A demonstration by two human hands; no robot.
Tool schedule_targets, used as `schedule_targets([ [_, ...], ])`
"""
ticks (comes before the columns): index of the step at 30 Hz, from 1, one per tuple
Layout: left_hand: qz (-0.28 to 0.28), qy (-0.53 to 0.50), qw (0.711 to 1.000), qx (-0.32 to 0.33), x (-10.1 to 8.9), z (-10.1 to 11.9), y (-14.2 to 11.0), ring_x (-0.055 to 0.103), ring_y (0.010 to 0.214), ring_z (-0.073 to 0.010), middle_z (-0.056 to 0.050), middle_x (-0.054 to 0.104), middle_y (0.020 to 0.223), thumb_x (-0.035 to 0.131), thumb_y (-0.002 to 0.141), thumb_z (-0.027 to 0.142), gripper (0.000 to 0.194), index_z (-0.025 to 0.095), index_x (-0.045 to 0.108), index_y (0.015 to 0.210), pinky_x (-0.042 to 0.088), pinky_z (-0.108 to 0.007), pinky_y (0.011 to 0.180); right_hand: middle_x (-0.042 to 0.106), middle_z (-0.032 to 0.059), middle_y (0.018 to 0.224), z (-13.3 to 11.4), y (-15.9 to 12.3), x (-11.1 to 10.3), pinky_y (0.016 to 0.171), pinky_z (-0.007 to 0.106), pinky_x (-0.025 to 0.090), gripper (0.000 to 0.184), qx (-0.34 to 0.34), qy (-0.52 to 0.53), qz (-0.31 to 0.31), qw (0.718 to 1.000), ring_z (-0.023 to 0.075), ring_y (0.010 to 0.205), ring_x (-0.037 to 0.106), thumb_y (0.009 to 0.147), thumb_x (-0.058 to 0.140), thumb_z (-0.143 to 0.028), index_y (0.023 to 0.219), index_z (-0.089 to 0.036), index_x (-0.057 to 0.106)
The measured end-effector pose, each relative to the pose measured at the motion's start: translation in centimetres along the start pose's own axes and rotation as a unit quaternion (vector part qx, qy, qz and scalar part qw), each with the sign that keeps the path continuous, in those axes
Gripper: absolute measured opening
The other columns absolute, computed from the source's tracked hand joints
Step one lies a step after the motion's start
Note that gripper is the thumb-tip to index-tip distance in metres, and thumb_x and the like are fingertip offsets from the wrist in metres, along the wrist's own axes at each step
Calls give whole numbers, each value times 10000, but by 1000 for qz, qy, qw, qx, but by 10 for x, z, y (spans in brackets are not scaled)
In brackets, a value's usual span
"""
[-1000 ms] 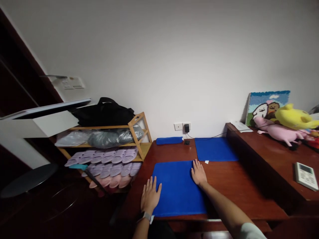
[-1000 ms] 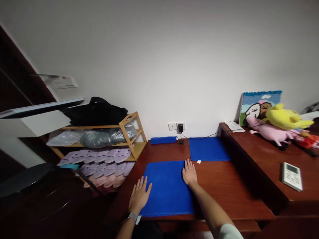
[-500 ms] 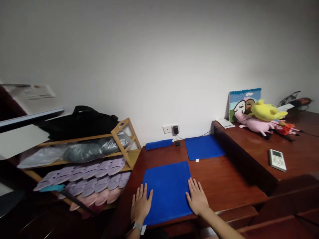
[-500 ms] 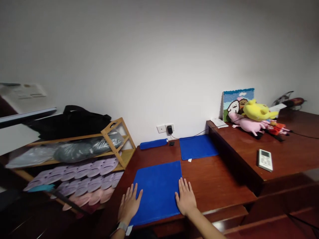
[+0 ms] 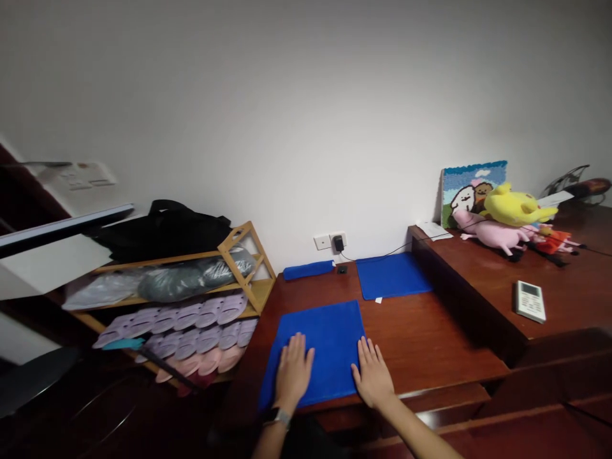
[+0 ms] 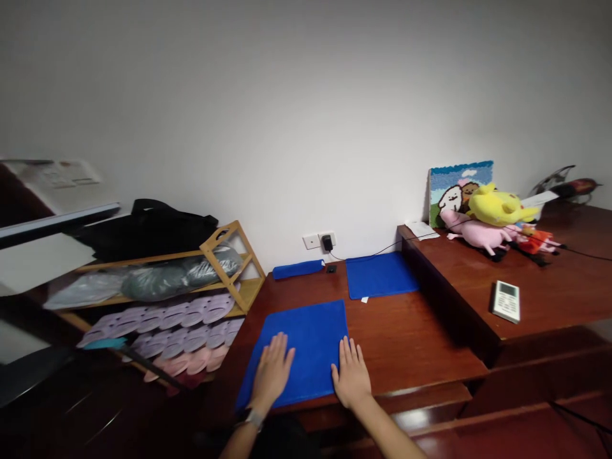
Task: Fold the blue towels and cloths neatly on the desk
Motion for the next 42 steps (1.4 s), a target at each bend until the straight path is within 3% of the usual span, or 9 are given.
schedule_targets([
  [4, -17, -98, 984, 146, 2, 112, -11, 282, 1564, -227, -53, 339, 1679, 214, 1069, 499, 626, 217, 311, 1619, 257, -471, 1282, 85, 70, 1708, 1, -6, 7, 1309, 444, 43, 707, -15, -15, -15, 1000, 253, 1598, 54, 1037, 227, -460, 1634, -82, 204],
  [7, -55, -125, 982, 132, 15, 138, -9, 261, 1572, -226, -44, 320, 1686, 185, 1072, 489, 612, 252, 267, 1630, 247, -485, 1286, 112, 60, 1707, 2, -3, 17, 1308, 461, 55, 687, -31, -44, -19, 998, 258, 1596, 58, 1022, 261, -430, 1629, -108, 257],
  [10, -85, -108, 989, 61, 24, 96, -13, 262, 1571, -239, -39, 312, 1687, 192, 1065, 526, 620, 274, 294, 1623, 242, -497, 1285, 132, 76, 1705, 5, 0, 23, 1308, 458, 77, 728, -17, -51, 6, 999, 262, 1595, 94, 1032, 222, -499, 1629, -83, 241],
  [15, -70, -27, 993, -87, 23, -32, -42, 276, 1564, -283, -91, 306, 1682, 251, 1049, 573, 680, 205, 312, 1617, 255, -529, 1271, 130, 85, 1707, 7, 1, 25, 1309, 460, 81, 756, -17, -34, 30, 999, 266, 1595, 109, 1034, 228, -523, 1631, -59, 221],
  [18, -41, 0, 993, -106, 23, -72, -56, 310, 1550, -295, -106, 334, 1671, 283, 1048, 550, 669, 193, 327, 1612, 301, -530, 1250, 112, 76, 1711, 7, 0, 25, 1309, 450, 64, 754, -10, -40, 23, 999, 258, 1597, 99, 1037, 211, -522, 1633, -59, 209],
  [26, -17, -21, 993, -117, 24, -70, -60, 309, 1551, -287, -103, 330, 1671, 302, 1035, 558, 694, 165, 340, 1606, 275, -511, 1260, 126, 45, 1715, 11, 15, 17, 1299, 430, 84, 745, 6, -46, 10, 999, 236, 1598, 110, 1040, 160, -536, 1649, -108, 185],
  [34, -32, -16, 993, -117, 22, -72, -60, 293, 1558, -278, -81, 319, 1677, 293, 1031, 544, 690, 171, 333, 1610, 251, -497, 1274, 94, 41, 1731, -2, 109, -23, 1289, 410, 65, 706, 33, -37, 7, 999, 234, 1602, 69, 1052, 137, -471, 1655, -103, 134],
  [38, -33, -1, 993, -111, 29, -78, -58, 294, 1556, -296, -88, 298, 1681, 319, 1021, 529, 695, 163, 325, 1612, 264, -524, 1268, 94, 52, 1733, 5, 144, -17, 1285, 406, 40, 717, 46, -24, 6, 999, 233, 1602, 62, 1051, 112, -486, 1651, -94, 135],
  [42, -43, 12, 993, -106, 38, -82, -57, 304, 1552, -304, -75, 310, 1678, 301, 1015, 531, 695, 176, 332, 1612, 287, -533, 1257, 85, 43, 1735, 12, 152, -4, 1284, 394, -12, 722, 42, -22, 28, 998, 217, 1603, 30, 1045, 120, -482, 1651, -88, 118],
])
Point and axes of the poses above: each hand's wrist, its own y-axis towards the middle knuckle, its own x-axis out of the palm, z = x × y, the point moved 4 cm from there along y, towards the middle knuckle
